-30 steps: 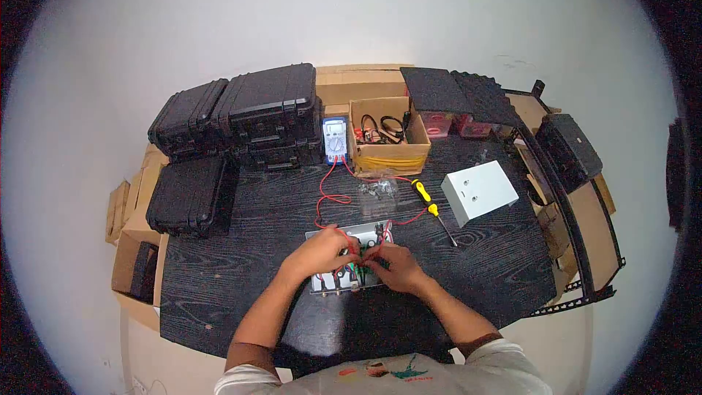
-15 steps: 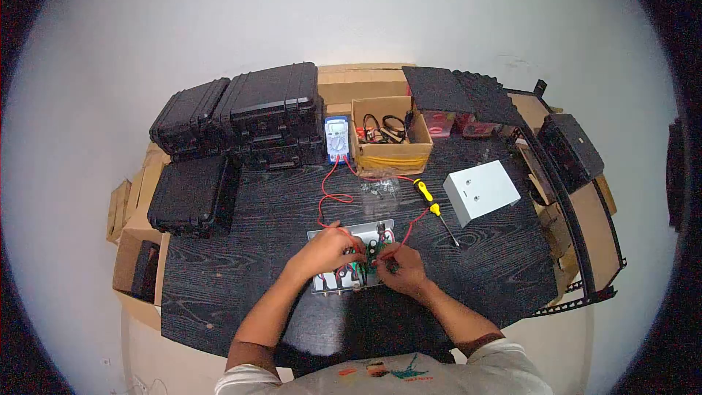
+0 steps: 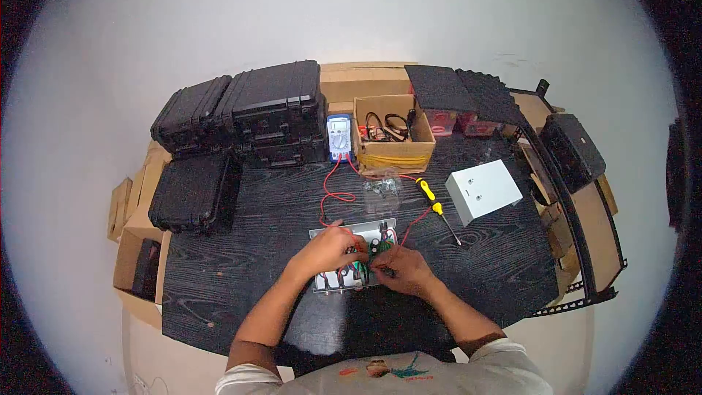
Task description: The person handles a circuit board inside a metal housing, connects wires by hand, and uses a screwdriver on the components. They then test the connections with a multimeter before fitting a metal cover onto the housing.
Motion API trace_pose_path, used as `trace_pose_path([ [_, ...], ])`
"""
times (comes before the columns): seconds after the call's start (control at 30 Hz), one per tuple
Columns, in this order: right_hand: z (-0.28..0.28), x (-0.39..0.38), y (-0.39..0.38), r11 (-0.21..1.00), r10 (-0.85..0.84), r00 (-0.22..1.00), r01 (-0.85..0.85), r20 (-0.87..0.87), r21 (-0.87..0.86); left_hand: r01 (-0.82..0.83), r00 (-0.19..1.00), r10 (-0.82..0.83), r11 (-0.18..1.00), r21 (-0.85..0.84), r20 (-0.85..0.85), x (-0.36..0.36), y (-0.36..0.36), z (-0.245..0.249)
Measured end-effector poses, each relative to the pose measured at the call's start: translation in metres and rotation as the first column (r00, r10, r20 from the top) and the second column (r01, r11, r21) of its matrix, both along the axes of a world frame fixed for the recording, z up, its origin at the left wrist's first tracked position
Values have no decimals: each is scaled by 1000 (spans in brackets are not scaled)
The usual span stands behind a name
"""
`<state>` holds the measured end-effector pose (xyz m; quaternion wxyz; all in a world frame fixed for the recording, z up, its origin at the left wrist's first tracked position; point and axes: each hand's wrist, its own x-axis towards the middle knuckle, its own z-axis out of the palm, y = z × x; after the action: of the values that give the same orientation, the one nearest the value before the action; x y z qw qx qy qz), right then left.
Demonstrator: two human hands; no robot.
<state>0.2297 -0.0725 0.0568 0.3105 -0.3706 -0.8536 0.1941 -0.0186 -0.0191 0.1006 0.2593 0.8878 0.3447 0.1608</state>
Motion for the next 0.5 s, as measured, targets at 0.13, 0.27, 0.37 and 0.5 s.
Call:
trace_pose_path([
  [0.13,3,1,5,998,39,995,-34,95,-55,-19,1000,19,1000,4,-8,0,0,-5],
  [0.27,-25,7,8,996,32,997,-38,-72,-83,-18,999,18,1000,6,-30,0,-1,-1],
  [0.37,-8,8,5,981,18,992,-41,-122,-190,-18,1000,18,1000,-2,-23,0,-1,-1],
  [0.5,-1,8,5,962,-5,994,-26,-114,-272,-27,998,26,999,-19,-59,1,0,0],
])
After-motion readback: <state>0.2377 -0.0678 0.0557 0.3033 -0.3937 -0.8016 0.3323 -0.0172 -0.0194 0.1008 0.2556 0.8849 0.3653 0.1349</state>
